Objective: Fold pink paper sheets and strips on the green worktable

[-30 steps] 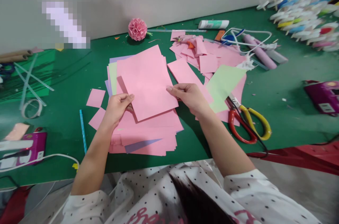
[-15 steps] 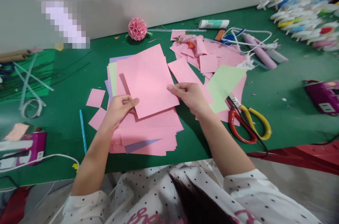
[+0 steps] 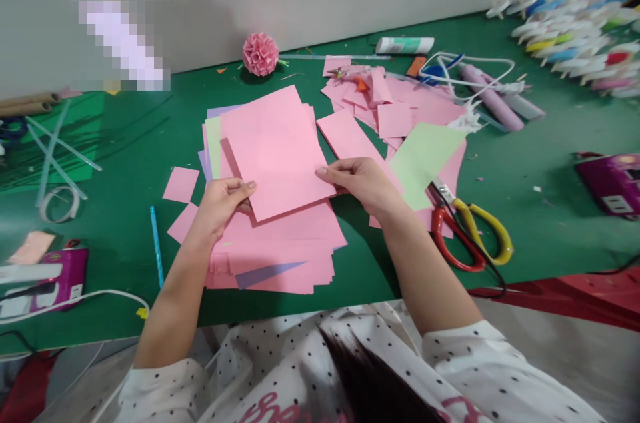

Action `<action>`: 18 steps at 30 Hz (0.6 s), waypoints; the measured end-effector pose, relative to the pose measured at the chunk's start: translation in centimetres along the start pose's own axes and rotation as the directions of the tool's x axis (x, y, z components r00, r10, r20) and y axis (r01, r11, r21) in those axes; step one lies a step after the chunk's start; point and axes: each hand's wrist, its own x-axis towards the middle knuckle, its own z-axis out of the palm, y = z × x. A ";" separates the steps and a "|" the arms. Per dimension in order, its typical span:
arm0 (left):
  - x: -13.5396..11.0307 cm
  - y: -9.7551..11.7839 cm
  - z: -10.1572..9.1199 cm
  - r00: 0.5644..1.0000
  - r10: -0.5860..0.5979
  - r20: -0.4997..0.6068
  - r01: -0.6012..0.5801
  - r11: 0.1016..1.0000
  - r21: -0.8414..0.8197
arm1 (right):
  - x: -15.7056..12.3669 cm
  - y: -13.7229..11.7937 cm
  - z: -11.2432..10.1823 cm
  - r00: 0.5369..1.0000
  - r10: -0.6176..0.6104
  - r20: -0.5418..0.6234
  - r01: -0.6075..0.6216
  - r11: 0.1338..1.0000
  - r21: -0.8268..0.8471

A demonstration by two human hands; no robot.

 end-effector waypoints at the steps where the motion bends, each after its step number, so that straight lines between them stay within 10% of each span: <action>1: 0.0 0.0 0.0 1.000 -0.006 0.003 0.006 1.000 -0.003 | 0.0 0.0 0.0 1.000 -0.004 -0.002 0.004 1.000 0.001; 18: 0.0 -0.6 0.5 1.000 -0.020 0.006 0.020 1.000 -0.004 | 0.0 0.0 1.1 0.999 0.014 -0.037 -0.008 0.985 0.171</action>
